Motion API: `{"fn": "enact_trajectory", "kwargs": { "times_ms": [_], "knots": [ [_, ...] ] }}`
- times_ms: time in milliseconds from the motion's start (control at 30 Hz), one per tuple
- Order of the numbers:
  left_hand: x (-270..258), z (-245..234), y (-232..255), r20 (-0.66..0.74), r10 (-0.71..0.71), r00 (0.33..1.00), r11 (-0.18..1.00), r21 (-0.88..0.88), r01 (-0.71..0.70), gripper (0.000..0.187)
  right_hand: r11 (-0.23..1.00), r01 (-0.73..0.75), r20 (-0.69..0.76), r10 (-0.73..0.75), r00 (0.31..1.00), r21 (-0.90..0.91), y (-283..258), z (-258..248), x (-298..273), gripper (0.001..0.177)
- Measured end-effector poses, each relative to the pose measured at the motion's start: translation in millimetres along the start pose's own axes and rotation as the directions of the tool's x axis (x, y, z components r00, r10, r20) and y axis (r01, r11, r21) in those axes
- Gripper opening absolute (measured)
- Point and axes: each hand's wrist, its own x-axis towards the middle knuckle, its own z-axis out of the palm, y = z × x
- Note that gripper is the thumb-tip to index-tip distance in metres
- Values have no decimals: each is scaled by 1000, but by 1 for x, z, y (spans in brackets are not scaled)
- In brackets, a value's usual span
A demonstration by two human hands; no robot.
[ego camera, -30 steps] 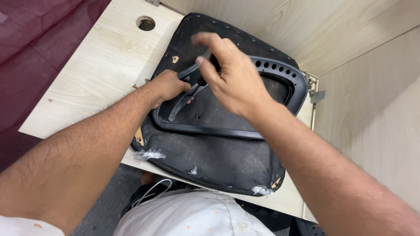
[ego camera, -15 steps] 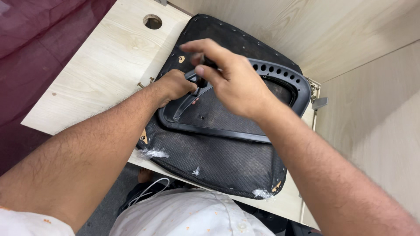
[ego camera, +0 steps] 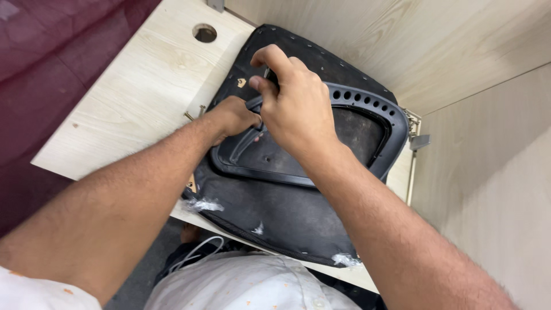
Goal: The person uses a screwdriver to fasten screws into a black plastic chair frame resting on an overturned chair seat. They systematically tighten multiple screws along the frame's edge, repositioning the frame as needed to access different attachment points.
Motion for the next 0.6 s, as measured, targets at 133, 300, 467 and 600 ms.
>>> {"fn": "enact_trajectory", "kwargs": {
  "times_ms": [133, 300, 467, 600],
  "knots": [
    [-3, -2, 0, -23, -43, 999, 996, 76, 44, 28, 966, 198, -41, -194, 980, 168, 11, 4, -4, 26],
    [-3, -2, -2, 47, -18, 999, 991, -135, 24, 24, 941, 119, 22, -133, 991, 316, 33, -5, -18, 24],
    [-7, -1, 1, 15, -21, 1000, 990, -143, 23, 19, 981, -140, -110, 155, 982, 138, 29, -6, -17, 28],
    [-11, -1, 2, 27, -30, 999, 994, -100, 32, 19, 982, -86, 136, 64, 989, 165, 46, -20, -21, 30]
  ]
}}
